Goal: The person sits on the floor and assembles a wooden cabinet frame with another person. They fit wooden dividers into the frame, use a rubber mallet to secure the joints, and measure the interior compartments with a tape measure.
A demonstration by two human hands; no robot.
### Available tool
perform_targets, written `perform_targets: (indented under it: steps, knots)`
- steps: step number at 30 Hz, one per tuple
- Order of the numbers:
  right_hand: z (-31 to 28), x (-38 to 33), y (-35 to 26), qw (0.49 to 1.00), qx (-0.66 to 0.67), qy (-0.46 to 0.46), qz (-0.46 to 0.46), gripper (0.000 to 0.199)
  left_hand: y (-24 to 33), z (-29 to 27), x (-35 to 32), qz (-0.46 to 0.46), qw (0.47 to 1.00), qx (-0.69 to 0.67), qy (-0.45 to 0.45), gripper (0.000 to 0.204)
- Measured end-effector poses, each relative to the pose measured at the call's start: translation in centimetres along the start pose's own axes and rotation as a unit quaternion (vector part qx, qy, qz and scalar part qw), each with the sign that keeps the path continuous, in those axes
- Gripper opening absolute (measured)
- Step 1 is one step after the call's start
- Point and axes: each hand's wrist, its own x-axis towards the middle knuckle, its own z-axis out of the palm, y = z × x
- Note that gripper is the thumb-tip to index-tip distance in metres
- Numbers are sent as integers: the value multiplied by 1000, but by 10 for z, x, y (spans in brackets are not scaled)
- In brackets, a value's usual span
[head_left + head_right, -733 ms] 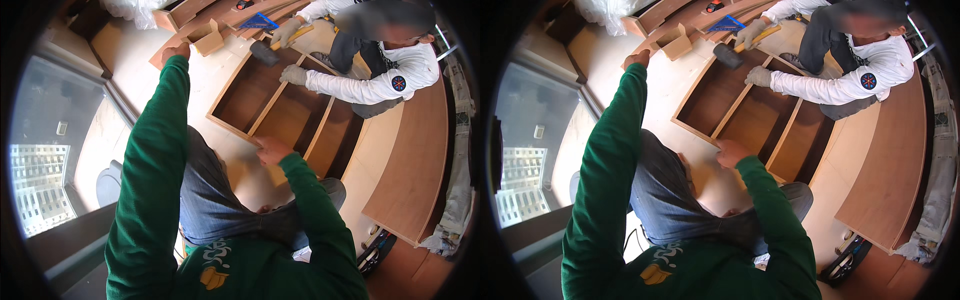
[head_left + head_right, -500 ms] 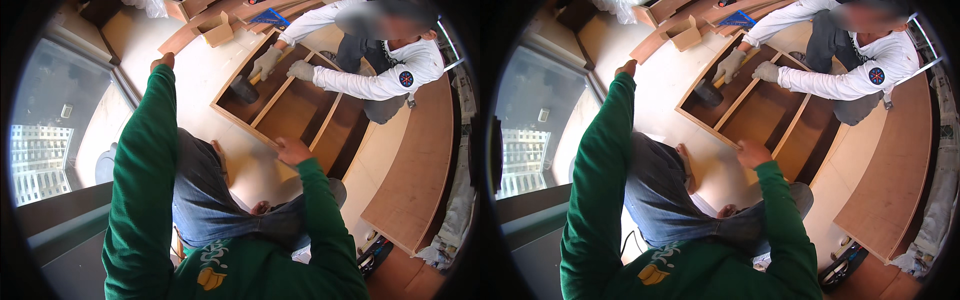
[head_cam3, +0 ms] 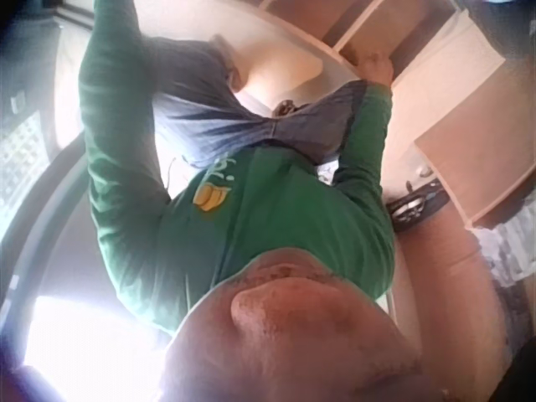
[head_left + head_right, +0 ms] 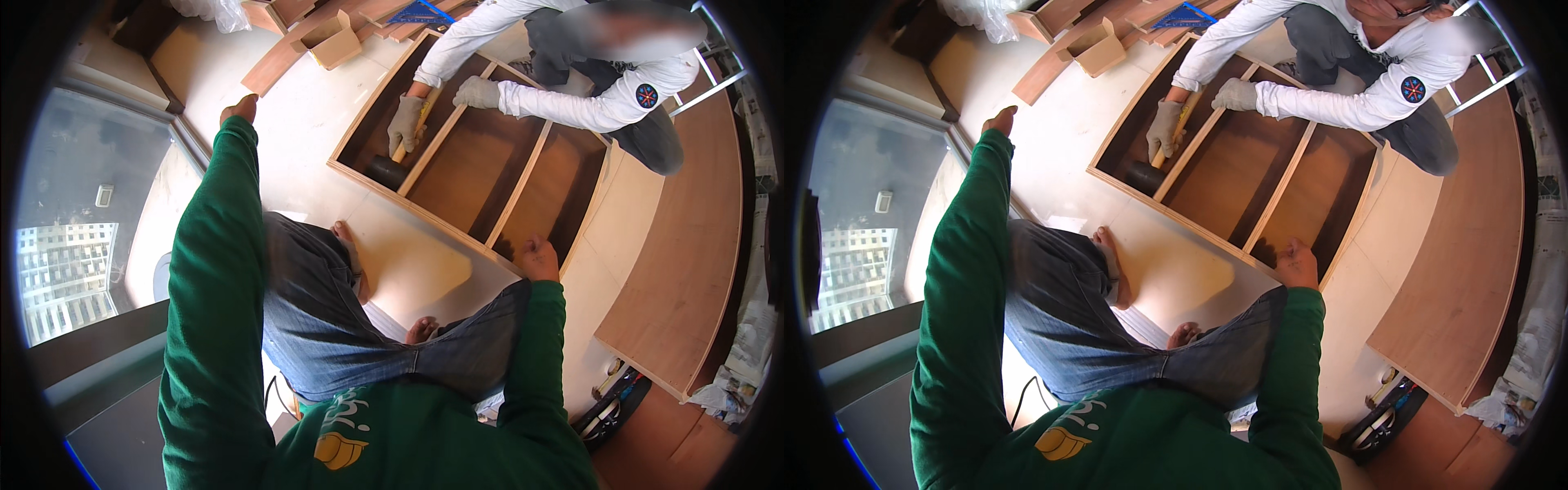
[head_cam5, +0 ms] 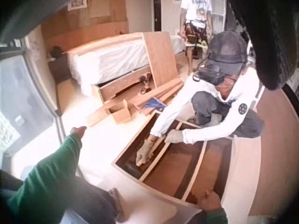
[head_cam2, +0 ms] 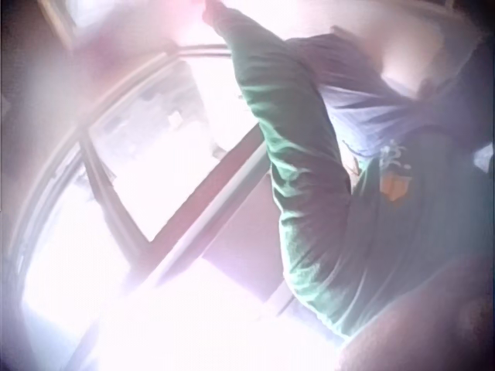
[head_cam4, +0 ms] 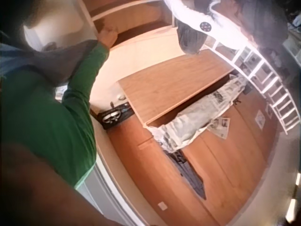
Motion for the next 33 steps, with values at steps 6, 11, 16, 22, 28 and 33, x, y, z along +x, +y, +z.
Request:
perform_targets:
  steps: [6,11,16,22,28,33]
  knots:
    - [0,2,-4,995,-18,-94,15,35,-8,8,17,-26,999,-23,-29,66]
    - [8,2,-2,989,-49,-136,27,36,-17,16,27,-27,998,-38,-33,69]
    - [8,3,-2,987,-45,-150,41,39,-18,20,31,-26,998,-50,-35,71]
    - [4,3,-15,979,-44,-190,63,43,-16,22,28,-19,997,-62,-48,72]
    - [1,1,-18,973,-36,-218,63,44,-6,15,17,-32,989,-55,-133,75]
    - [-1,1,-24,969,-42,-227,88,42,7,9,-5,-65,984,-79,-148,76]
